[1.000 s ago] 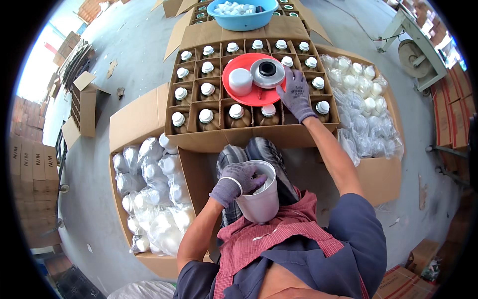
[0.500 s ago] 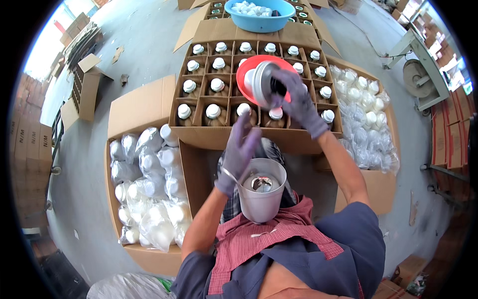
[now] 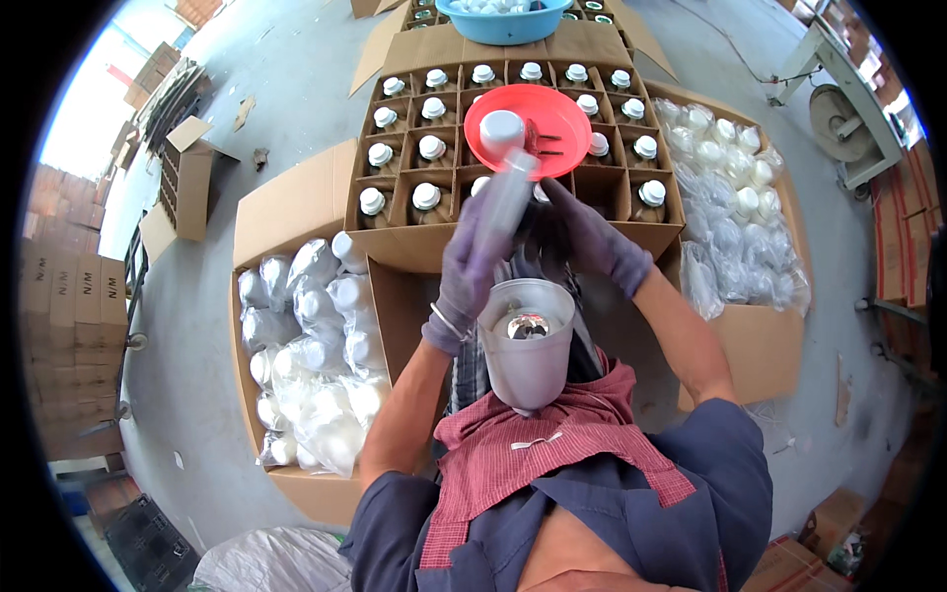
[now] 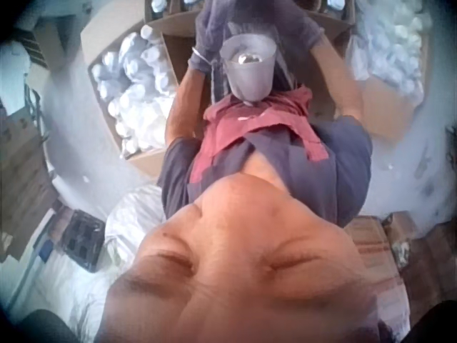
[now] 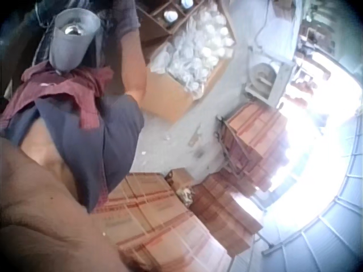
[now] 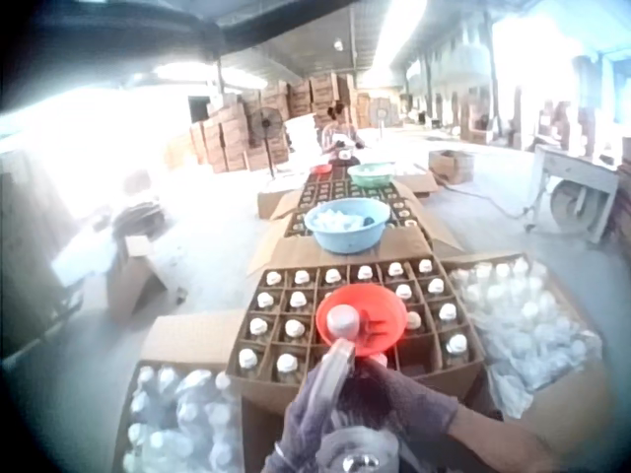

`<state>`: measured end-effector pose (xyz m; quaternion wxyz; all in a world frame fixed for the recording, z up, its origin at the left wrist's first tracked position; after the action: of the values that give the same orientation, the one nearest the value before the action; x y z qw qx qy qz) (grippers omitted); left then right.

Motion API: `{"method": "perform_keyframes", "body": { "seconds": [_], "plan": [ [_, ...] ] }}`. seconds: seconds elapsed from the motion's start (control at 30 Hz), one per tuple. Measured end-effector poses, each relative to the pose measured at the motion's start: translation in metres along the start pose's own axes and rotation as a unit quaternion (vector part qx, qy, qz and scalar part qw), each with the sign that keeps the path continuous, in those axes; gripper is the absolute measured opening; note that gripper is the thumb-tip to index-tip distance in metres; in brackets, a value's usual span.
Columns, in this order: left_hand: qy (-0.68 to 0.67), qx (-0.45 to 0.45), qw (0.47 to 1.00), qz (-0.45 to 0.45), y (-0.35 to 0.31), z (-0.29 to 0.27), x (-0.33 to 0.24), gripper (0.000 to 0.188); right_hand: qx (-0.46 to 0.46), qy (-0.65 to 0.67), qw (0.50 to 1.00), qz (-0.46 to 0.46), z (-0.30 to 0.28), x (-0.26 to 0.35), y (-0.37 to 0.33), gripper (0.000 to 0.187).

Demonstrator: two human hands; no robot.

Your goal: The person, wearing gloves, caps bottles in a cardboard grid, removes a bottle from a plastic bag to place it in a large container, and handles various white plastic bottle components including caps and filters while seated on the floor.

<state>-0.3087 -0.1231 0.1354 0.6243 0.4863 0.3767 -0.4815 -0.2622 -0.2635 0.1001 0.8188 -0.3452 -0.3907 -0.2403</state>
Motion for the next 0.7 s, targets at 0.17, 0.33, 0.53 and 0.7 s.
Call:
{"method": "perform_keyframes", "body": {
  "seconds": [0.17, 0.33, 0.53, 0.7],
  "plan": [
    [-0.265, -0.021, 0.935, -0.233, 0.001, 0.002, 0.014, 0.065, -0.122, -0.644, 0.468, -0.593, 0.048, 0.058, -0.051, 0.045],
    [-0.305, 0.064, 0.897, -0.315, -0.013, 0.025, -0.001, 0.066, -0.006, -0.738, 0.367, -0.566, 0.050, 0.048, -0.051, 0.047],
    [-0.003, -0.031, 0.999, -0.041, -0.007, 0.027, -0.009, 0.051, -0.199, -0.569, 0.609, -0.516, 0.053, 0.068, -0.044, 0.038],
    [0.468, 0.176, 0.759, 0.416, -0.008, 0.036, -0.054, 0.053, 0.103, -0.282, 0.838, -0.456, 0.023, 0.023, -0.027, 0.062]
  ]
}}
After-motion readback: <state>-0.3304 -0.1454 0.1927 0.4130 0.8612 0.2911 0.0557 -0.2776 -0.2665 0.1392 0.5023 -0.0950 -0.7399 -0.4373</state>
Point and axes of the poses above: each hand's wrist, its own y-axis towards the middle knuckle, its own z-axis out of the palm, x = y × z, the point moved 6 cm from there along y, towards the middle knuckle, and after that the axes turned 7 degrees about -x, right-handed, at the moved point
